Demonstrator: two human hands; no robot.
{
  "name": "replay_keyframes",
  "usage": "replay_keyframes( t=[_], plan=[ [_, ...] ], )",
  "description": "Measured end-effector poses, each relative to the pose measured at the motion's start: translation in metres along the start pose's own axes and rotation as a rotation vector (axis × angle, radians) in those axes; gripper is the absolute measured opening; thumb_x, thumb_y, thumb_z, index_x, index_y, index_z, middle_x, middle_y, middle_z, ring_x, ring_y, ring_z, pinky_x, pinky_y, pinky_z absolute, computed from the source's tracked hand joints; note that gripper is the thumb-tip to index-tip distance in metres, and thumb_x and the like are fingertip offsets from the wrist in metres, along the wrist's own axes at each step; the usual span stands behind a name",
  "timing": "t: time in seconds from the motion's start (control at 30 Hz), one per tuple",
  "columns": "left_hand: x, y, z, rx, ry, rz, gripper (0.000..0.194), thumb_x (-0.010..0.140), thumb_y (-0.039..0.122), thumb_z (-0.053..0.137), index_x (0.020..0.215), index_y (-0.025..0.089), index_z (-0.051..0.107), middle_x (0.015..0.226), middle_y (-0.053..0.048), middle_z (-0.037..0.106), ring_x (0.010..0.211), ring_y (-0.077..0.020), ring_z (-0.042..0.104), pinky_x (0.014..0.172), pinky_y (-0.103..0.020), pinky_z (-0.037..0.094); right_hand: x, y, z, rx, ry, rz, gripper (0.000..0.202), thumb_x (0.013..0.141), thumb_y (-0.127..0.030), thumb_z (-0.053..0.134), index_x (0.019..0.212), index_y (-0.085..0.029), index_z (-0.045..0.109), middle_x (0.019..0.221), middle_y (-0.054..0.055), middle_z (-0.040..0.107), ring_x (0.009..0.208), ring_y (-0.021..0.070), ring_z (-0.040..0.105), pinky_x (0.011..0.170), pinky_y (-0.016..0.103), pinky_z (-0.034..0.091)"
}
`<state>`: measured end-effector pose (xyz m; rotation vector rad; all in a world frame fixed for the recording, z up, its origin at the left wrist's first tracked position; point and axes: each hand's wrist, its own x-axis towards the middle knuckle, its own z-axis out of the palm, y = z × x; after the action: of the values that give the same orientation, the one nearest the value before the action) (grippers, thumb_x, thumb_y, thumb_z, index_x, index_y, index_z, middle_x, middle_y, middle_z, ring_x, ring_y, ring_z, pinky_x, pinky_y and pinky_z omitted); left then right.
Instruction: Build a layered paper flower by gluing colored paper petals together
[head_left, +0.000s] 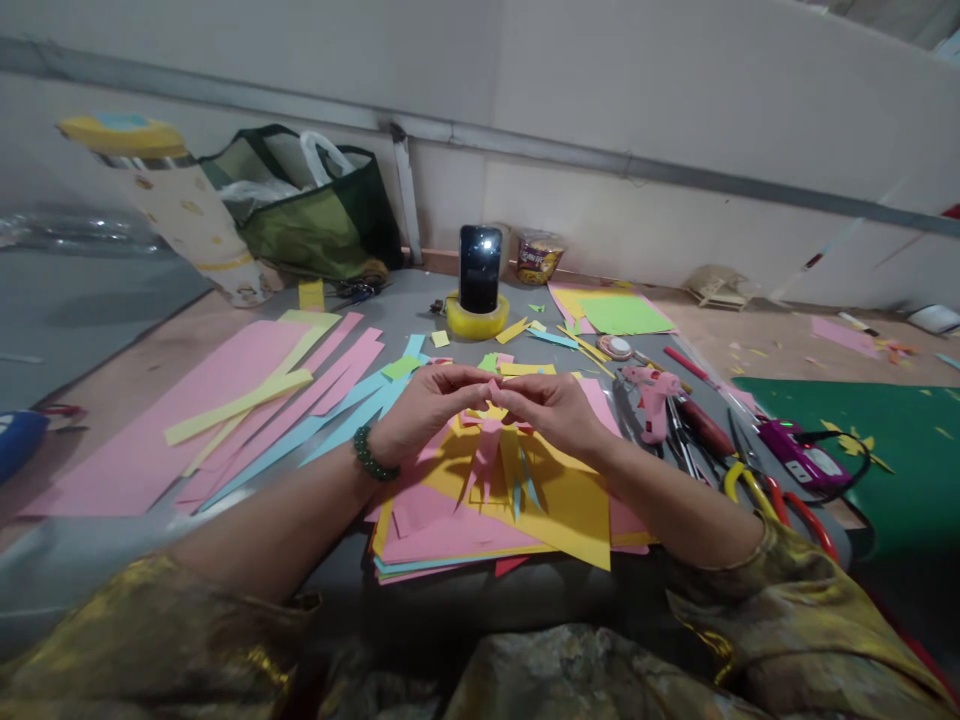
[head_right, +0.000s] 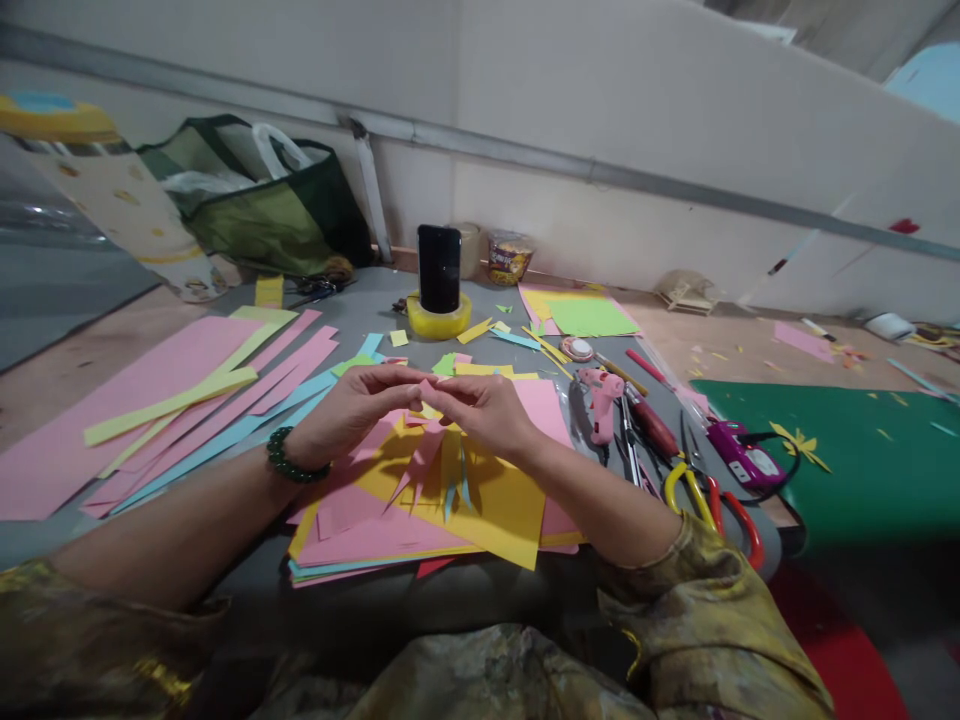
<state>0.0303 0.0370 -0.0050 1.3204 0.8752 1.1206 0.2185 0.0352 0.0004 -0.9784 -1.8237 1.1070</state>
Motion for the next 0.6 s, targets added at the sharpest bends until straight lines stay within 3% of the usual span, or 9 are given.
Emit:
replay_keyframes(
  t=[0.17, 0.6],
  plan=[
    [-0.0004, -0.0025, 0.0005, 0.058, 0.018, 0.012, 0.025, 0.065, 0.04, 0.085, 0.079, 0.02, 0.081, 0.083, -0.005, 0.079, 0.078, -0.0201, 0.071, 0.073, -0.031, 0.058, -0.0019, 0.0032, 0.0016, -0.187, -0.001, -0.078, 0.037, 0.092, -0.049, 0.062, 0.095, -0.018, 0.082, 0.076, 0.003, 0.076, 0.067, 0.0139, 0.067, 0.06, 0.023, 0.051],
    [0.0015, -0.002, 0.0014, -0.001, 0.012, 0.007, 0.017, 0.064, 0.034, 0.084, 0.072, 0.02, 0.079, 0.074, -0.003, 0.076, 0.075, -0.0183, 0.068, 0.073, -0.031, 0.057, -0.0008, 0.0002, -0.0005, -0.03, -0.069, 0.006, 0.04, 0.091, -0.055, 0.059, 0.083, -0.018, 0.074, 0.086, 0.004, 0.073, 0.07, 0.0151, 0.074, 0.06, 0.023, 0.057]
  ],
)
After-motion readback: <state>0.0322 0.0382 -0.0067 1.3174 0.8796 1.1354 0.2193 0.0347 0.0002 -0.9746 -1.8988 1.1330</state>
